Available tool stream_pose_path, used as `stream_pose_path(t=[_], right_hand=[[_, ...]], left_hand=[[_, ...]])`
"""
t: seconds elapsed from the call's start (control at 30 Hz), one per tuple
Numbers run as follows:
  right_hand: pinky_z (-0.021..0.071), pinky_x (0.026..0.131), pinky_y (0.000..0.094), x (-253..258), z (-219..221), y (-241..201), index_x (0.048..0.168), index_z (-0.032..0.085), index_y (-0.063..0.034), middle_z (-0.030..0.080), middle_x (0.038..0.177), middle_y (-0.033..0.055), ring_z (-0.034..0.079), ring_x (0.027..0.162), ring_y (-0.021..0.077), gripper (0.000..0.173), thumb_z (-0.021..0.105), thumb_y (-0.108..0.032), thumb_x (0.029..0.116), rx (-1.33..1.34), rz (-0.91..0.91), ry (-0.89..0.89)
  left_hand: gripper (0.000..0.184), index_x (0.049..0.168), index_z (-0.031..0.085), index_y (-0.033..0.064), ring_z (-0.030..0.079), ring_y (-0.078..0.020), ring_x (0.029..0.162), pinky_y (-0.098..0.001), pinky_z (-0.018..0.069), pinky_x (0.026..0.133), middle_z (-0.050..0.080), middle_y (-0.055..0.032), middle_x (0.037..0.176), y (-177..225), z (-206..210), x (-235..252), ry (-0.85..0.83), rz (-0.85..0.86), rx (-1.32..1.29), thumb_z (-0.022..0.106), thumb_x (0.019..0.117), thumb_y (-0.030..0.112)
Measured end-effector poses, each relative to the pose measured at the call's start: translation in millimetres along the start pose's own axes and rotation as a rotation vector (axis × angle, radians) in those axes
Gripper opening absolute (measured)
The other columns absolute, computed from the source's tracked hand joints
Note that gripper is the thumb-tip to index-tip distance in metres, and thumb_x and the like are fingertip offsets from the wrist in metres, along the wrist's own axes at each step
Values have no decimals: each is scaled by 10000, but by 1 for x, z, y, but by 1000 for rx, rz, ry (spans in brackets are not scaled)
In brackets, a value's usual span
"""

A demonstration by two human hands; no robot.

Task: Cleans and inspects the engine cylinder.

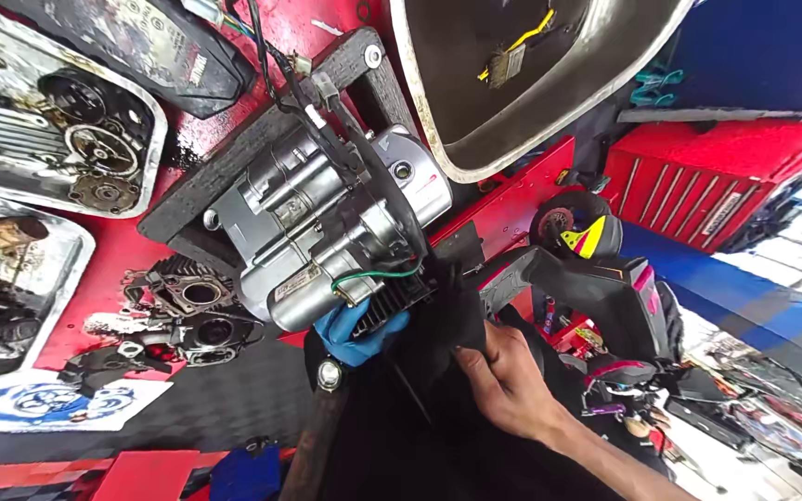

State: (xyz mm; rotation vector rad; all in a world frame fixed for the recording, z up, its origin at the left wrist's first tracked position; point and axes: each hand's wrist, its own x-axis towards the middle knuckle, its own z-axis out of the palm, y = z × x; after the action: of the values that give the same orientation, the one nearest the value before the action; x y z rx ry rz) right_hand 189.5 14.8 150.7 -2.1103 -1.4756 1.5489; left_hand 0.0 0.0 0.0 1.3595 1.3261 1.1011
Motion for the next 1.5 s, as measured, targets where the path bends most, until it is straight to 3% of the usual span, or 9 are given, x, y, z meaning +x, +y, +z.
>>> stream_pose_path(t=[0.03, 0.1, 0.3, 0.47, 0.67, 0.87, 1.0, 1.37, 1.5], right_hand=[[476, 568, 250, 0, 0, 1, 929, 647, -106, 621, 699, -31, 606, 652, 14, 295, 447, -282, 1056, -1, -12, 0], [480, 581, 246, 1, -1, 3, 929, 649, -97, 630, 707, -19, 613, 664, 16, 294, 452, -276, 1054, -2, -44, -5], [511, 844, 210, -7, -2, 13, 917, 644, -73, 675, 844, 13, 640, 888, 23, 236, 476, -197, 1027, 120, -210, -31], [517, 941, 236, -13, 0, 20, 972, 667, -96, 703, 931, -3, 651, 979, 25, 260, 482, -256, 1059, 140, -237, -22], [527, 939, 300, -16, 3, 23, 1036, 670, -115, 715, 985, 10, 662, 1007, 74, 272, 472, -298, 1068, 81, -232, -25], [530, 963, 315, -20, -2, 21, 1087, 661, -114, 712, 1032, 29, 660, 1058, 96, 301, 441, -318, 1084, 15, -218, -76], [536, 962, 302, -20, -2, 23, 1080, 668, -101, 715, 1022, 27, 663, 1050, 79, 312, 444, -318, 1088, 31, -235, -71], [550, 895, 264, -27, -2, 34, 1035, 716, -31, 706, 1048, 81, 656, 1002, 69, 251, 515, -181, 1039, 19, -293, 62], [550, 846, 232, -27, -12, 39, 1025, 679, -11, 702, 966, 82, 662, 926, 50, 261, 465, -157, 1052, -47, -412, 81]], left_hand=[[335, 1109, 672, 177, 619, 37, 1049, -195, 481, 974, 686, 76, 1042, 8, 8, 4, 64, -13, 94, 726, 940, 462], [304, 1073, 641, 222, 583, 88, 1043, -155, 456, 965, 650, 147, 1020, 15, 15, 9, 139, -21, 147, 727, 935, 479], [450, 1207, 643, 123, 625, -50, 1101, -231, 447, 1026, 676, -37, 1104, -10, 7, -21, 111, 55, 166, 710, 949, 486], [441, 1305, 611, 171, 558, -28, 1224, -235, 401, 1090, 629, 13, 1238, -4, 6, -15, 100, 111, 225, 645, 991, 478], [275, 1325, 619, 389, 477, -69, 1320, -245, 335, 1107, 544, 41, 1369, 10, -3, 3, -26, 180, 374, 526, 1067, 374], [468, 1389, 565, 341, 418, -40, 1396, -274, 314, 1168, 503, 146, 1465, -8, 6, -22, 47, 103, 241, 702, 956, 459], [384, 1395, 571, 417, 296, -138, 1498, -361, 249, 1219, 380, 97, 1581, -8, -1, -21, -59, 235, 370, 597, 1012, 424], [488, 1369, 634, 380, 484, -363, 1381, -550, 387, 1112, 507, -144, 1523, 22, -39, 1, -452, 160, 491, 719, 888, 376], [544, 1418, 622, 319, 344, -382, 1499, -596, 351, 1156, 323, -126, 1665, 41, -54, 15, -675, 56, 446, 714, 885, 380]])
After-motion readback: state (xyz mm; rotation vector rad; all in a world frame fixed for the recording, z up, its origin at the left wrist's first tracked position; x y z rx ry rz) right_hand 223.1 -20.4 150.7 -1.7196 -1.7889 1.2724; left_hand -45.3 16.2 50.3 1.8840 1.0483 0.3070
